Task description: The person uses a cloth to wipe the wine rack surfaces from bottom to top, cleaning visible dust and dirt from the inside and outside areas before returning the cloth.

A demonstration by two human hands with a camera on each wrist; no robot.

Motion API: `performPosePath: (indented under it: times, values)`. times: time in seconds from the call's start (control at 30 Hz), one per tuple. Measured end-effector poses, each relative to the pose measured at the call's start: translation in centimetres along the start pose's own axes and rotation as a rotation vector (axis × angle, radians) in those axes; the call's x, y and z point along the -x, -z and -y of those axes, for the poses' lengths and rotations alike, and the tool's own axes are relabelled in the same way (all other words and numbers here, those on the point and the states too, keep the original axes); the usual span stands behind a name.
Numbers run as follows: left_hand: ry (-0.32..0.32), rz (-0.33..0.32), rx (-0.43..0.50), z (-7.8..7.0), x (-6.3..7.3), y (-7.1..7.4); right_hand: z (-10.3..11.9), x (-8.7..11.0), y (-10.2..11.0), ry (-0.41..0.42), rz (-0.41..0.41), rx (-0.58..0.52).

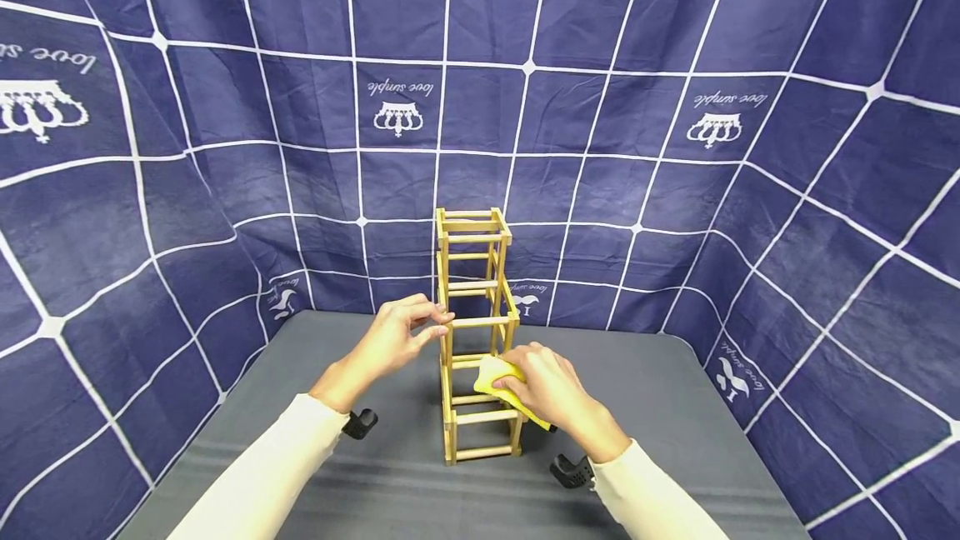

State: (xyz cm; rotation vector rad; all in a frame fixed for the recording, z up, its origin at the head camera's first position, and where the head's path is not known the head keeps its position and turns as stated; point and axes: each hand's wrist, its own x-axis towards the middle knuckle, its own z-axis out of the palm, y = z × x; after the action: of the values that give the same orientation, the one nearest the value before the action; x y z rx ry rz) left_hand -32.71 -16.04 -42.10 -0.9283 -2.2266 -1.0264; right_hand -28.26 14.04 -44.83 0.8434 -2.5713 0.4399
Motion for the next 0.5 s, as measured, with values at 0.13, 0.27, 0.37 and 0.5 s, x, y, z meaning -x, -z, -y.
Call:
performPosePath:
  times: [0.13, 0.27, 0.37, 0.5]
  values:
    - [0.009, 0.026, 0.021, 0.0, -0.2, -0.2, 1.5, -0.9, -0.1, -0.055, -0.064, -0.076]
    - [0.02, 0.042, 0.028, 0.1, 0.0, 0.2, 3.2, -2.4, -0.8, -0.052, -0.071, -0.118]
    - [0.03, 0.051, 0.021, 0.2, -0.1, 0.7, 4.2, -3.4, -1.8, -0.055, -0.057, -0.14]
    - [0.043, 0.077, 0.008, 0.1, -0.3, 0.9, 5.2, -3.9, -3.3, -0.103, -0.033, -0.129]
